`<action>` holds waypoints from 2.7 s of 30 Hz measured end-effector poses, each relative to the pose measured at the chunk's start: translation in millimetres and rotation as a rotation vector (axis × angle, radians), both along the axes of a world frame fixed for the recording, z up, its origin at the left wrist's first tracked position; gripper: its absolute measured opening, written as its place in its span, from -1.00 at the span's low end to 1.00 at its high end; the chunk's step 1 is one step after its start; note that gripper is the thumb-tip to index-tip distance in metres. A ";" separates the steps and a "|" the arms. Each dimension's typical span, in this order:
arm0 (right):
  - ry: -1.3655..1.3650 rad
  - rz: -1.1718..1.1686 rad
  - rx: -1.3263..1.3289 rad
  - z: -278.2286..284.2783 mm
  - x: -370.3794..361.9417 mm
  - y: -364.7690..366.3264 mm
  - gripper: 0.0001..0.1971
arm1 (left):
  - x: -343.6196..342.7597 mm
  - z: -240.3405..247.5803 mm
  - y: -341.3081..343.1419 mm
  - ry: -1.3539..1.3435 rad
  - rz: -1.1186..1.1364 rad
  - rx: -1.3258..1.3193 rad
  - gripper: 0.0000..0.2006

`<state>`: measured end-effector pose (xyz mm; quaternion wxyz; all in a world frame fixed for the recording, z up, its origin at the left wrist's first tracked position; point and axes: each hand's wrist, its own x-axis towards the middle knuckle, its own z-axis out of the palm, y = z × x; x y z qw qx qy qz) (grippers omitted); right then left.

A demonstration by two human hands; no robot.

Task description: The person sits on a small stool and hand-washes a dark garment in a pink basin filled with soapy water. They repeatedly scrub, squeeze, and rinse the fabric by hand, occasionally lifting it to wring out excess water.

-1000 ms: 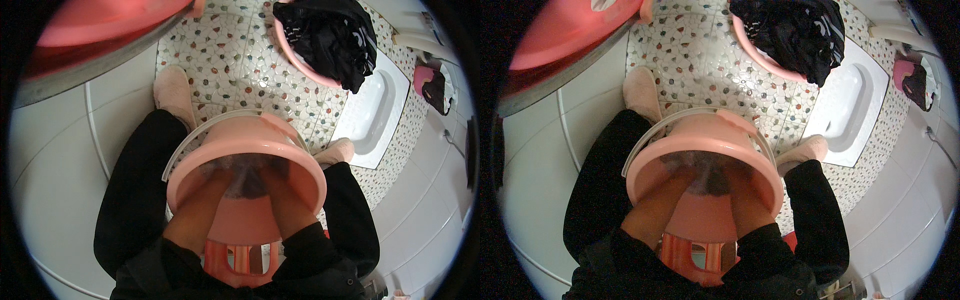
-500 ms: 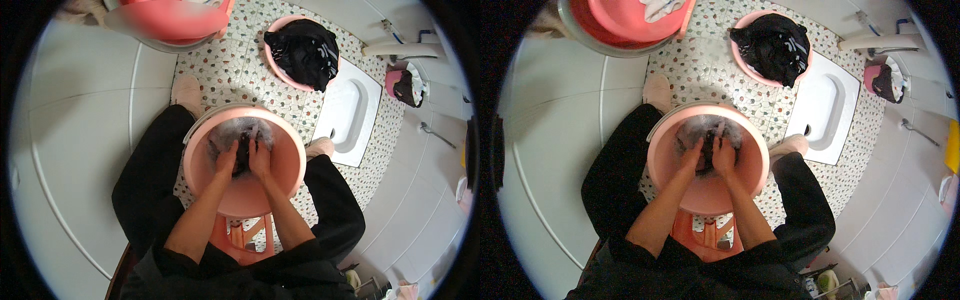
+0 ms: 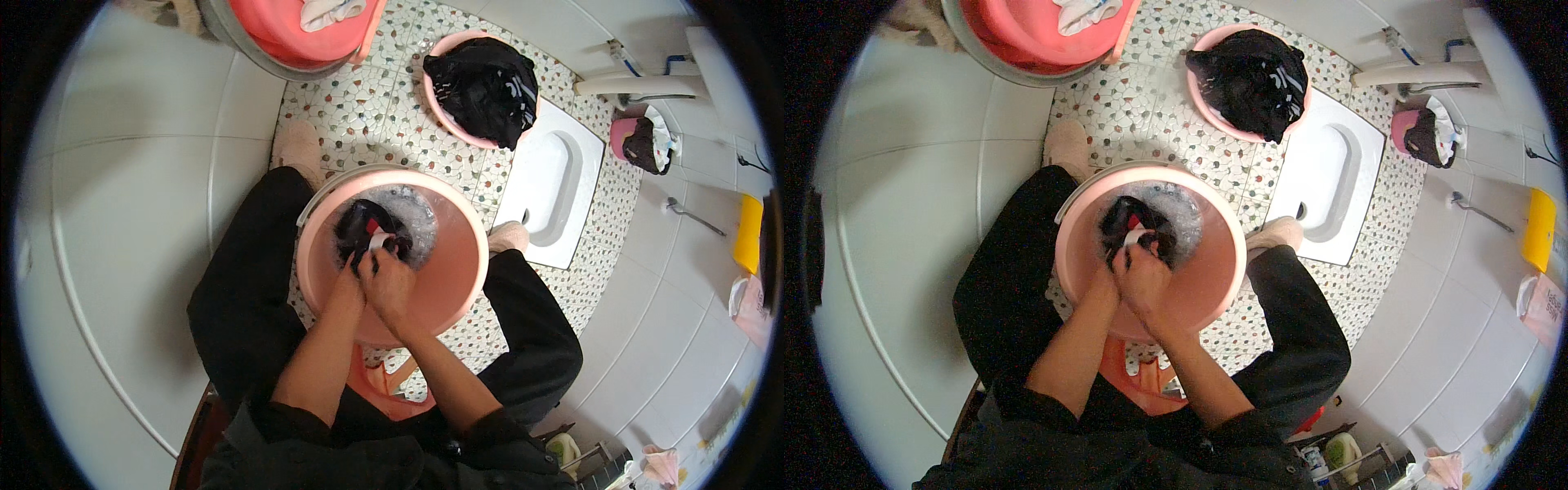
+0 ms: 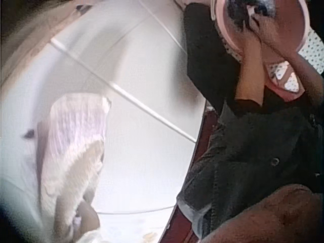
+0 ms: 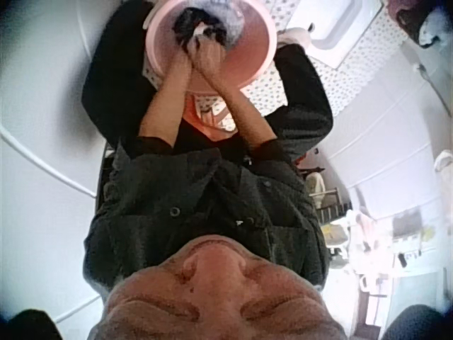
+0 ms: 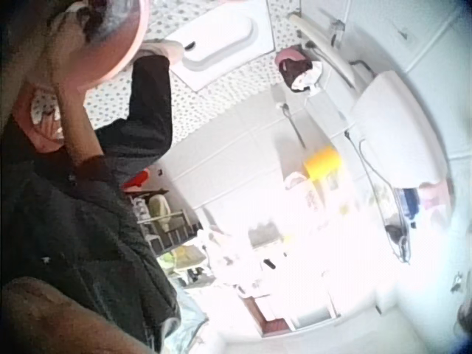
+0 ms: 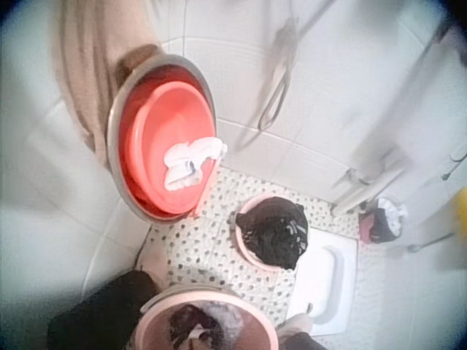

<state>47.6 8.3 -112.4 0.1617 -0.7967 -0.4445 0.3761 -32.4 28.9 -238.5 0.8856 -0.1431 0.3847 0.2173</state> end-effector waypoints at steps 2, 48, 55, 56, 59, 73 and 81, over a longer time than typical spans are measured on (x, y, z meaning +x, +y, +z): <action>-0.041 -0.105 -0.060 -37.4 8.3 19.1 -0.65 | -3.7 -32.0 -11.2 0.158 0.018 -0.101 -0.47; 0.046 -0.176 -0.006 -153.9 51.7 -71.6 -0.60 | 22.2 -69.7 7.0 0.285 0.422 -0.305 -0.73; 0.020 -0.221 -0.134 -94.8 11.3 -14.1 -0.58 | 18.0 -76.8 -1.6 -0.089 0.271 -0.081 -0.73; -0.034 -0.207 -0.154 -112.0 13.3 -5.2 -0.57 | 20.4 -82.5 -10.6 0.188 0.272 -0.145 -0.73; -0.119 -0.179 -0.294 -167.1 32.7 26.6 -0.59 | 23.6 -94.1 -19.5 0.397 0.354 -0.247 -0.76; 0.919 -1.215 -0.302 -192.9 54.5 -58.1 -0.47 | 44.5 -63.0 9.2 0.336 0.401 -0.307 -0.73; 0.009 -0.571 -0.249 -186.8 84.3 -12.1 -0.61 | 30.2 -67.0 -3.0 0.342 0.118 -0.264 -0.59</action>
